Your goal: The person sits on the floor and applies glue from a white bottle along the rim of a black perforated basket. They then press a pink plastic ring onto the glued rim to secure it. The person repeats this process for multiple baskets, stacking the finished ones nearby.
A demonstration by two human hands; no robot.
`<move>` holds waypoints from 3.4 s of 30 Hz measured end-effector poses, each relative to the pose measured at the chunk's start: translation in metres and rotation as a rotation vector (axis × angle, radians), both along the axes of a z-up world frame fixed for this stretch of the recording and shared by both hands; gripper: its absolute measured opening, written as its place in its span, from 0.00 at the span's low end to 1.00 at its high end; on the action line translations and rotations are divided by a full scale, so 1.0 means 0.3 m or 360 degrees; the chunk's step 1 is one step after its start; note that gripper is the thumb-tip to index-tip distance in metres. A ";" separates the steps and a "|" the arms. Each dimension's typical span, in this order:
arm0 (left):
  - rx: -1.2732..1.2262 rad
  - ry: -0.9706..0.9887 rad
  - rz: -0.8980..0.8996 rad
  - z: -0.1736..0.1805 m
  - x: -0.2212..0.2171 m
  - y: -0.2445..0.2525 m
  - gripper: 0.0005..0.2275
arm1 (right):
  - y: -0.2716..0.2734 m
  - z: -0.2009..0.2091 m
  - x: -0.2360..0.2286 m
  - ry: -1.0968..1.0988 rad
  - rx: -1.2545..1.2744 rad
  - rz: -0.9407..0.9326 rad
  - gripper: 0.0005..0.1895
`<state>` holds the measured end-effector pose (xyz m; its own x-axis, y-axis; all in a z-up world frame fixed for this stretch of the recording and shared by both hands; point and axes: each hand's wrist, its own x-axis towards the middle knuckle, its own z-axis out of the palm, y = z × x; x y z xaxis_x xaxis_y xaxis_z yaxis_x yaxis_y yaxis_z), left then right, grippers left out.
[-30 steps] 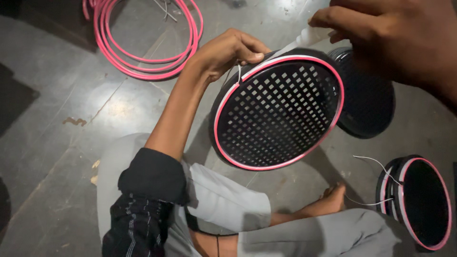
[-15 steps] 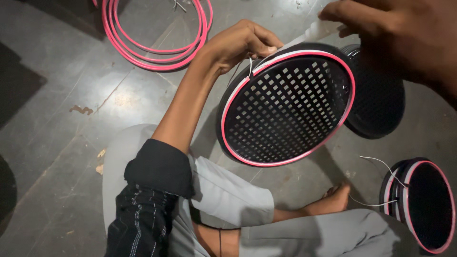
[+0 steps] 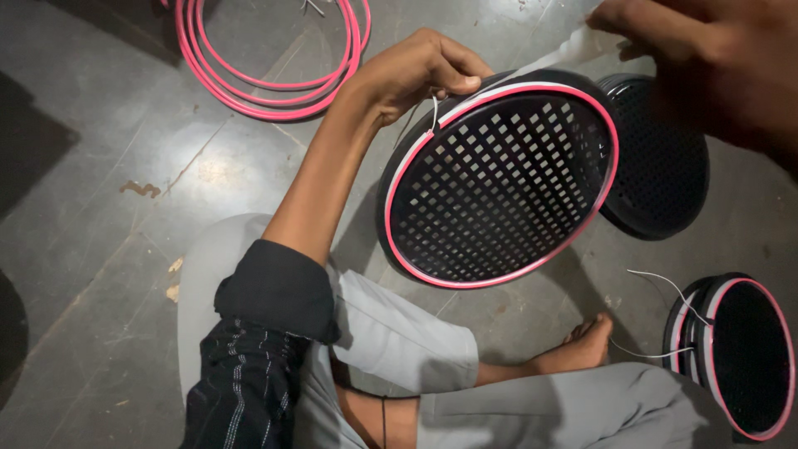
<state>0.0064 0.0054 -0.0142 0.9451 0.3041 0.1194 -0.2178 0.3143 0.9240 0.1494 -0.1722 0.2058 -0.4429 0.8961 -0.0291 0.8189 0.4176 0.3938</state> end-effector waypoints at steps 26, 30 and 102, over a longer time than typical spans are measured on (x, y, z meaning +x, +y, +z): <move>0.0042 -0.0011 -0.0024 -0.005 -0.021 0.011 0.12 | -0.201 -0.017 0.317 0.0122 0.0062 -0.0325 0.25; 0.0044 0.0005 -0.0021 -0.011 -0.023 0.019 0.12 | -0.292 -0.013 0.303 0.0123 0.0144 -0.0510 0.27; -0.0307 0.0881 0.0581 -0.052 -0.252 0.023 0.05 | -0.844 -0.973 0.060 0.3812 0.0371 -0.1695 0.11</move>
